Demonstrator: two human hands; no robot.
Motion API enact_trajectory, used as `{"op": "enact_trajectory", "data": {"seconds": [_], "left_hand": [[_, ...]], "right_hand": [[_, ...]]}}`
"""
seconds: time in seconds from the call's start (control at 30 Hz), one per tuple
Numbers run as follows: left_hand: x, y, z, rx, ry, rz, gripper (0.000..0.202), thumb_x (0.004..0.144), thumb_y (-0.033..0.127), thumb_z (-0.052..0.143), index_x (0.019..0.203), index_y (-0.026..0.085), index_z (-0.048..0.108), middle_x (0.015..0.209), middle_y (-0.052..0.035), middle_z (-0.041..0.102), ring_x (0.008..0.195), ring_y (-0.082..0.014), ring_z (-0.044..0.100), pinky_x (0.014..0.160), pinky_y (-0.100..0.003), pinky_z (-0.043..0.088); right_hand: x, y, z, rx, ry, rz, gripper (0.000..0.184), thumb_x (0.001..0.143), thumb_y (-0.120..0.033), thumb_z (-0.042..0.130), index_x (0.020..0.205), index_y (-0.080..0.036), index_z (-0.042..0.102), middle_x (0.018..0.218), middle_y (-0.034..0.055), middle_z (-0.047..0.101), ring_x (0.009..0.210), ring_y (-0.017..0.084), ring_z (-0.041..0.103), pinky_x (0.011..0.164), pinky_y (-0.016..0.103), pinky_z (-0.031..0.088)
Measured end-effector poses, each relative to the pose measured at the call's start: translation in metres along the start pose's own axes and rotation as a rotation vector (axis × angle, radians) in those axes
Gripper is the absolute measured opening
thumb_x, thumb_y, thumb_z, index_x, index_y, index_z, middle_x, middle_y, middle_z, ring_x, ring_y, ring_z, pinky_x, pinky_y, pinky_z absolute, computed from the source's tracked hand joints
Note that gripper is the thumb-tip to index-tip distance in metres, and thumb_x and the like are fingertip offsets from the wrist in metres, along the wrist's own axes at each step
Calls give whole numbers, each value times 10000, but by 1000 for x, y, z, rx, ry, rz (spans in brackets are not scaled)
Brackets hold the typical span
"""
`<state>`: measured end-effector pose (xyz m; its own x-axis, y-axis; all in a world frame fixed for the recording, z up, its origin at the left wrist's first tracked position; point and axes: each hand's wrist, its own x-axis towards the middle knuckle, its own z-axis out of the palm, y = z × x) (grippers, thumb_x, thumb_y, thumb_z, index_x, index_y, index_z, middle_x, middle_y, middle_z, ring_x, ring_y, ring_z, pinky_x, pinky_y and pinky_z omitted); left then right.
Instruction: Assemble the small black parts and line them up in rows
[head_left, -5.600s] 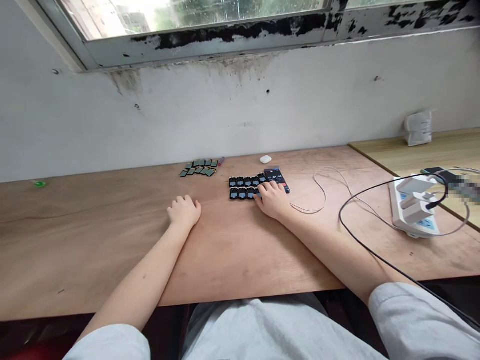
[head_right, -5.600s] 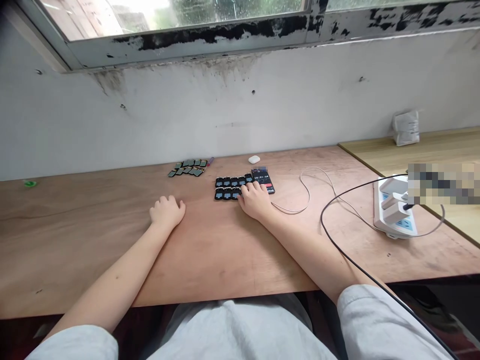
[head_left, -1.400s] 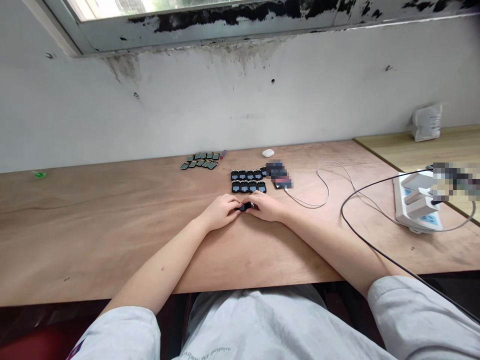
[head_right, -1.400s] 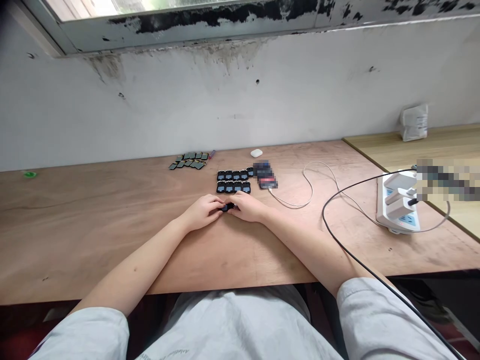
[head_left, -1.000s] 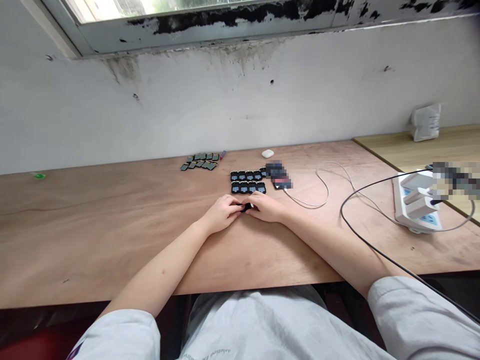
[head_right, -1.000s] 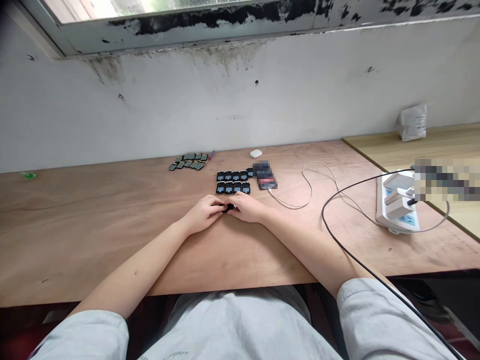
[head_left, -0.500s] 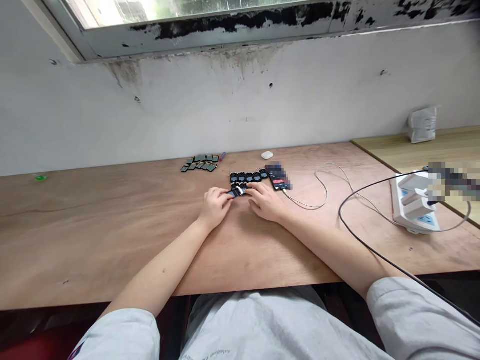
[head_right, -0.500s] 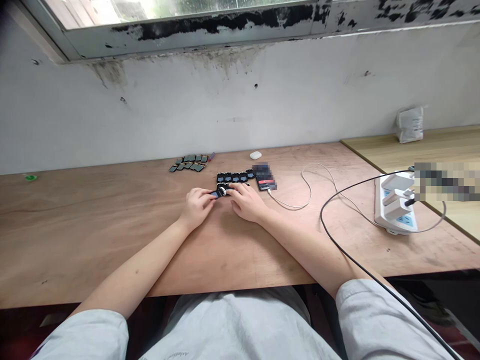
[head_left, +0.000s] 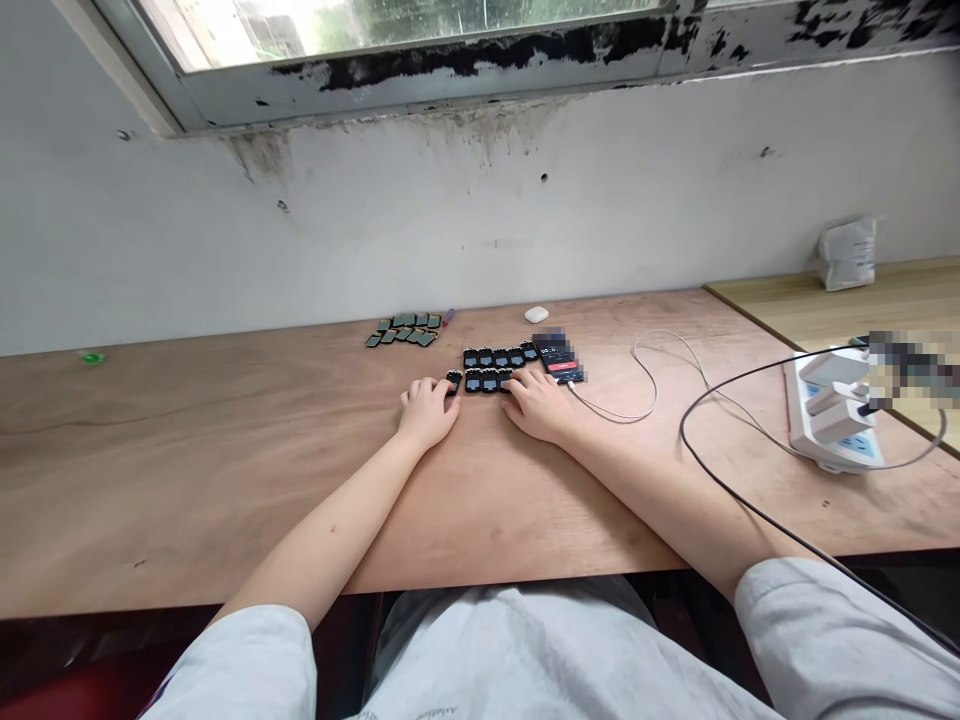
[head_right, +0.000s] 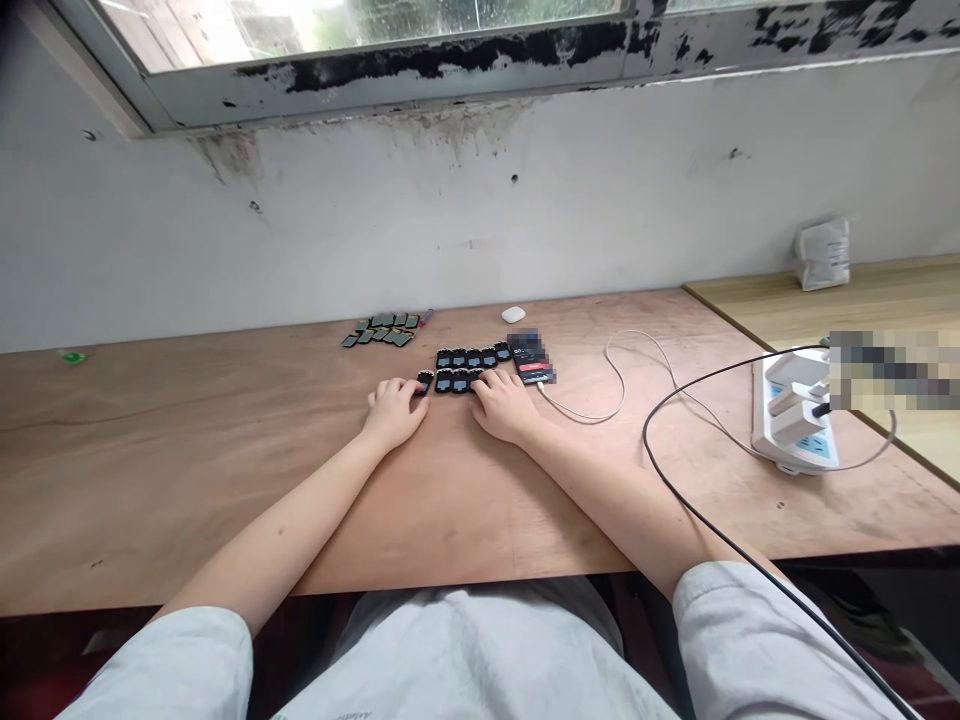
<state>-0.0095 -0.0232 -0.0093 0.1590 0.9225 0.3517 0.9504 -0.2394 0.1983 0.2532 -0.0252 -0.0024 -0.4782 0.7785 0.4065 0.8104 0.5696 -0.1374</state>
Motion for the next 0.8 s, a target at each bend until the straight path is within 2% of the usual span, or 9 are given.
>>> {"op": "enact_trajectory", "data": {"seconds": [0.23,0.4,0.57,0.8], "left_hand": [[5,16,0,81,16,114,244,960,356,544,1128,227,666,1070,-142,621,1073,-332,552,911,-483,439],[9,26,1,66,26,181,214,967,350,540,1090,234,671,1025,-133,613,1031,-321,564,883,-462,445],[10,26,2,24,-5,218,250,972,348,542,1162,225,647,1093,-129,632,1071,-314,571,913,-463,451],[9,17,1,-61,-52,252,345,963,337,549,1273,195,599,1205,-137,632,1184,-325,557,986,-480,446]], "right_hand": [[0,-3,-4,-77,15,94,246,999,-387,564,1134,-198,646,1249,179,635,1159,357,548,975,509,444],[-1,-2,-2,-116,51,160,294,1026,-449,515,1035,-196,664,1163,189,668,1142,355,547,1009,537,407],[-1,-2,-1,-96,70,228,334,1036,-465,492,1042,-179,665,1142,208,681,1163,371,533,1060,595,343],[-1,0,0,-98,75,227,364,1036,-477,471,1056,-171,666,1131,222,694,1177,395,525,1071,623,324]]}}
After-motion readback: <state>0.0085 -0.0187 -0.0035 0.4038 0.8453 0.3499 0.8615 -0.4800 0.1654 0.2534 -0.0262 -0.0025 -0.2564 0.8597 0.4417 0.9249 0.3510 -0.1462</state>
